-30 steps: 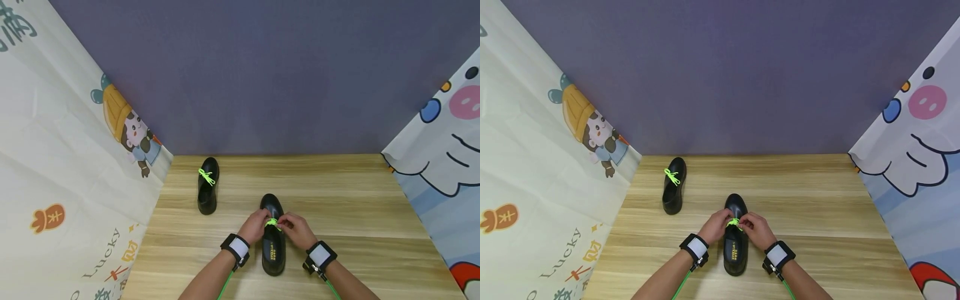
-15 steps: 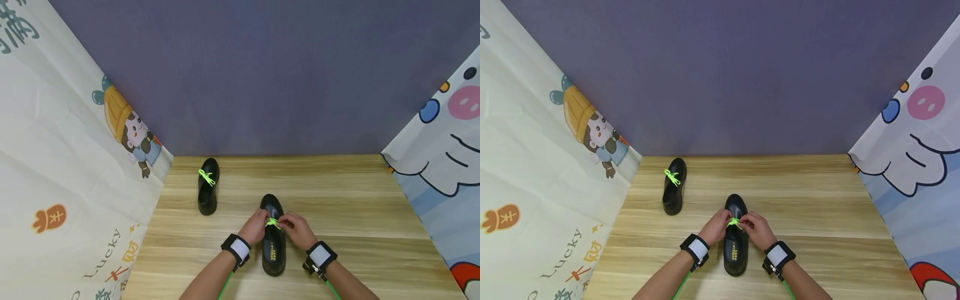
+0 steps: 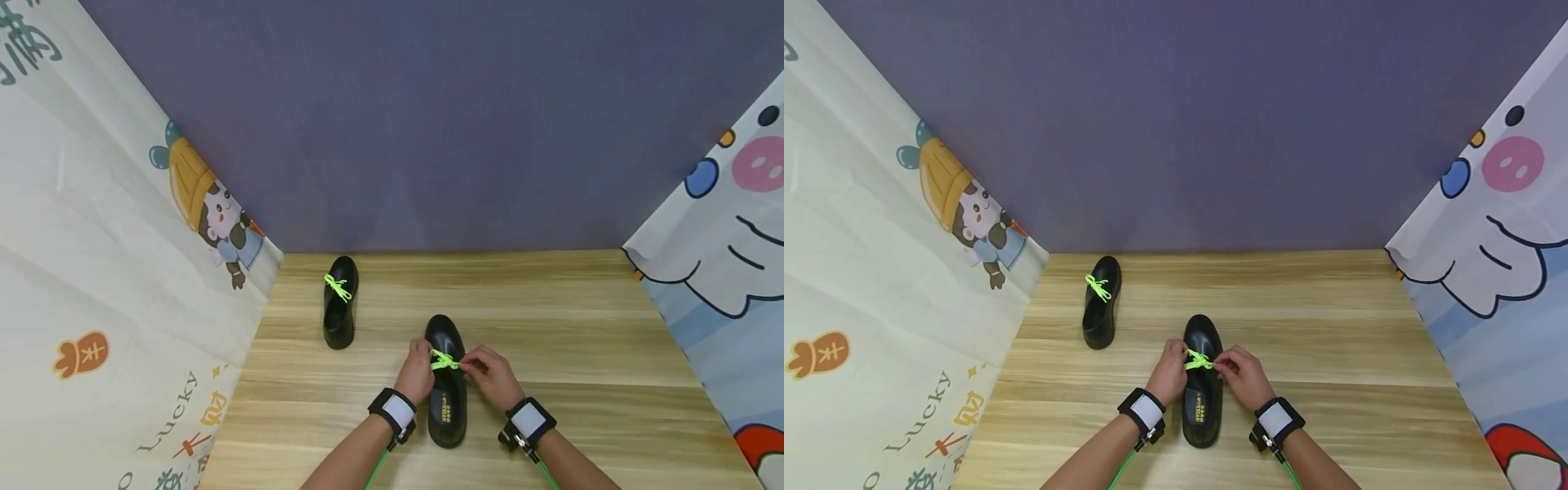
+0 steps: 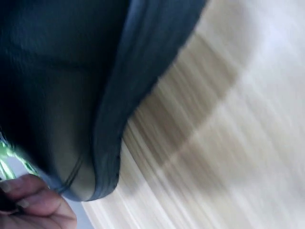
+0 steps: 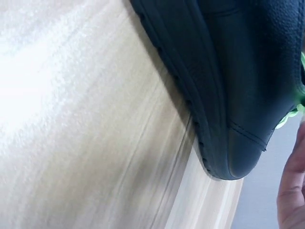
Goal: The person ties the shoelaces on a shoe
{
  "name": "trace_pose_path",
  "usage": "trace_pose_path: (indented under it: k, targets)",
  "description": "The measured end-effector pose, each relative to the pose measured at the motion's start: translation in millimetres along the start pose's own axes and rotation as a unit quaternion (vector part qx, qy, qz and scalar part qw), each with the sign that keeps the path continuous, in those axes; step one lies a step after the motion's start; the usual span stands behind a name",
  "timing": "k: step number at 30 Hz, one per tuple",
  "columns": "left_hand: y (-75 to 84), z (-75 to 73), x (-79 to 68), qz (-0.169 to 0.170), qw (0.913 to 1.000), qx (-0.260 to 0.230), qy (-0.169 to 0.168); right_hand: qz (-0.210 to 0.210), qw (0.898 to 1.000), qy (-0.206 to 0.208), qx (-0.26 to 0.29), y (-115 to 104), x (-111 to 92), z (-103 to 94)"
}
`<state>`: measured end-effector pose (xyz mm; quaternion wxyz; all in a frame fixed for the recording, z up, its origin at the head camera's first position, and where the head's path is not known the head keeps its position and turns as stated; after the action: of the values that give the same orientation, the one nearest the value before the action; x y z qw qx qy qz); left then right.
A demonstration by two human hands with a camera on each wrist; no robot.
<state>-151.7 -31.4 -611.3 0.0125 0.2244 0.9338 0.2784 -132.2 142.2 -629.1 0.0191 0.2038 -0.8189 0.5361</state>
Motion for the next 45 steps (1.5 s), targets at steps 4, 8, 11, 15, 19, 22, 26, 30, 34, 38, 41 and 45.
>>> trace_pose_path:
  k: [4,8,11,15,19,22,26,30,34,38,41,45]
  targets:
    - [-1.1,-0.3,-1.0,-0.023,0.9988,-0.029,0.032,0.002,1.000,0.009,0.000,-2,1,-0.5]
    - [-4.5,-3.6,-0.4,-0.044,0.9952,-0.081,0.033,-0.004,1.000,0.029,-0.010,-4,5,-2.7]
    - [-8.1,-4.8,0.7,-0.058,0.9902,-0.126,0.017,-0.007,0.999,0.037,-0.007,-6,8,-4.5]
    - [-11.7,-4.0,1.7,-0.074,0.9817,-0.175,-0.006,-0.003,0.999,0.050,0.002,-6,10,-8.3]
    - [-13.7,-2.8,2.2,-0.084,0.9782,-0.189,-0.014,0.016,0.997,0.074,-0.004,-4,10,-13.6]
    - [-14.7,-2.3,2.4,-0.086,0.9795,-0.182,-0.011,0.034,0.996,0.087,-0.014,-2,10,-16.8]
    - [-15.5,-2.1,2.1,-0.087,0.9806,-0.175,-0.011,0.049,0.994,0.095,-0.017,-1,10,-18.7]
    - [-15.7,-3.0,0.6,-0.084,0.9829,-0.163,-0.015,0.046,0.991,0.110,-0.061,-2,8,-18.6]
    - [-17.9,-5.6,-4.7,-0.094,0.9843,-0.149,-0.013,0.005,0.985,0.130,-0.116,-9,2,-16.3]
    - [-20.6,-9.0,-9.9,-0.085,0.9859,-0.144,-0.006,-0.075,0.986,0.081,-0.128,-22,-5,-5.1]
    - [-20.5,-11.9,-11.8,-0.045,0.9884,-0.145,0.000,-0.090,0.986,0.024,-0.140,-27,-9,6.8]
    - [-17.0,-14.4,-12.4,0.022,0.9899,-0.139,-0.010,-0.049,0.985,0.014,-0.167,-26,-9,15.3]
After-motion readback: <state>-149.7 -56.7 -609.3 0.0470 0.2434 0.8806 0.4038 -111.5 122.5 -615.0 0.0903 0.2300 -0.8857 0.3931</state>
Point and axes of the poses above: each hand's wrist, its own x-axis towards the middle knuckle, its own z-axis out of the palm, y = z × x, the point moved 4 cm from there along x, towards the middle knuckle, and after that the axes turned 11 degrees about -y, right-handed, at the moved point
